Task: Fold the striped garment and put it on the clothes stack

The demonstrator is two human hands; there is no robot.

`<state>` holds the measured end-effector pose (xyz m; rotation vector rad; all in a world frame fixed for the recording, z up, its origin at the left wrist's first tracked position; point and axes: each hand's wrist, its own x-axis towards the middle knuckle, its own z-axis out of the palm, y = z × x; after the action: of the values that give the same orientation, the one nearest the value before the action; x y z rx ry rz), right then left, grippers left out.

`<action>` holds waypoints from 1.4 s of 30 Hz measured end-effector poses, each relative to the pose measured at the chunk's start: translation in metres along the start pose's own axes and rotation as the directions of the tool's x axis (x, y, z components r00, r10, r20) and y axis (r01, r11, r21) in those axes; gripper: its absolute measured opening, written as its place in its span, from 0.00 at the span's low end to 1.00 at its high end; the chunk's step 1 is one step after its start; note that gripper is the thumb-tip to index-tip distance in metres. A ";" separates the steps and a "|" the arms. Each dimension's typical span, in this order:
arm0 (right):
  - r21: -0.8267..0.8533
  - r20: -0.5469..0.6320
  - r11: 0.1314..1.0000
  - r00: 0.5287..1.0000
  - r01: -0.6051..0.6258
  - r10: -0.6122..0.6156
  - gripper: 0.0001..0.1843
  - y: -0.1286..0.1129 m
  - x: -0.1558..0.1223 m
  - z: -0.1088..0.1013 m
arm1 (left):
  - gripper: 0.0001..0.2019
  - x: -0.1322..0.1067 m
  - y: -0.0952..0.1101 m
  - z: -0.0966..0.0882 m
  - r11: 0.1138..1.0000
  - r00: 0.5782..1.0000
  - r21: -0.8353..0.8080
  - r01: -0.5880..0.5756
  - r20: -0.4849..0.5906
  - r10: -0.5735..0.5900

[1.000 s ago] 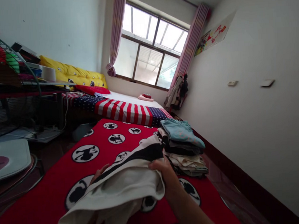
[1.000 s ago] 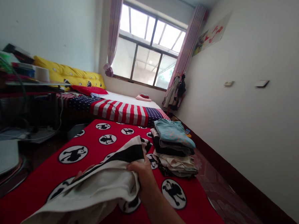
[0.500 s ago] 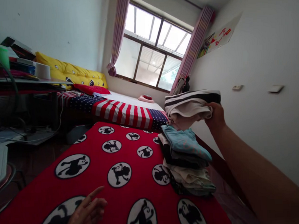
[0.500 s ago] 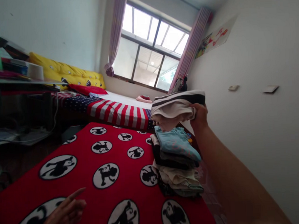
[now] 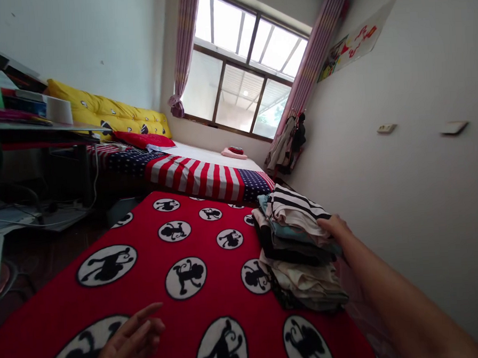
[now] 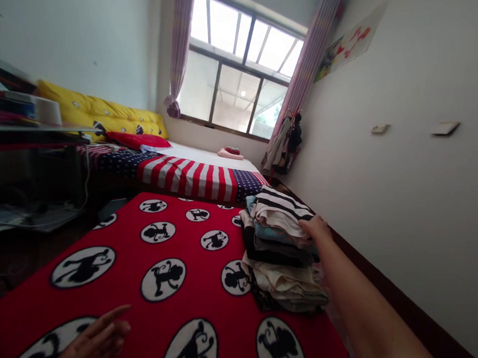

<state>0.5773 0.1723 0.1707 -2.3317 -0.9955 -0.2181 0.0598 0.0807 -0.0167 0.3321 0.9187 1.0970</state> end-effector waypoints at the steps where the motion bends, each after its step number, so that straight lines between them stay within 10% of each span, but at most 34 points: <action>1: -0.035 -0.027 0.999 1.000 0.015 -0.016 0.29 -0.009 0.003 -0.002 | 0.32 -0.001 0.000 0.002 1.000 1.000 0.012 0.001 -0.006 -0.001; 6: -0.125 -0.079 0.970 0.973 0.207 -0.217 0.35 -0.052 -0.010 0.022 | 0.30 -0.002 0.000 0.004 0.999 0.999 0.044 -0.012 -0.031 0.013; 12: -0.337 0.226 0.856 0.916 0.392 -0.331 0.30 -0.060 -0.040 0.075 | 0.27 0.011 -0.008 -0.009 0.996 0.995 0.057 -0.074 0.078 0.070; 18: -0.339 0.256 0.843 0.903 0.418 -0.345 0.32 -0.060 -0.048 0.056 | 0.24 0.021 -0.014 -0.021 0.988 0.973 0.081 -0.132 0.202 0.114; 23: -0.164 -0.062 0.862 0.867 0.480 -0.495 0.27 -0.030 -0.148 0.077 | 0.24 0.015 -0.012 -0.014 0.979 0.963 0.079 -0.187 0.213 0.166; 30: 0.382 0.216 0.774 0.766 0.505 -0.606 0.21 0.005 -0.326 0.113 | 0.21 0.008 -0.008 -0.012 0.974 0.960 0.077 -0.215 0.200 0.196; 42: 0.613 0.167 0.728 0.851 0.306 -0.498 0.11 -0.003 -0.357 0.092 | 0.17 -0.007 -0.005 -0.005 0.956 0.951 0.091 -0.279 0.165 0.261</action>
<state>0.3160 0.0104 -0.0322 -1.5970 -1.4992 0.2794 0.0584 0.0711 -0.0195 0.6422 0.8165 1.2538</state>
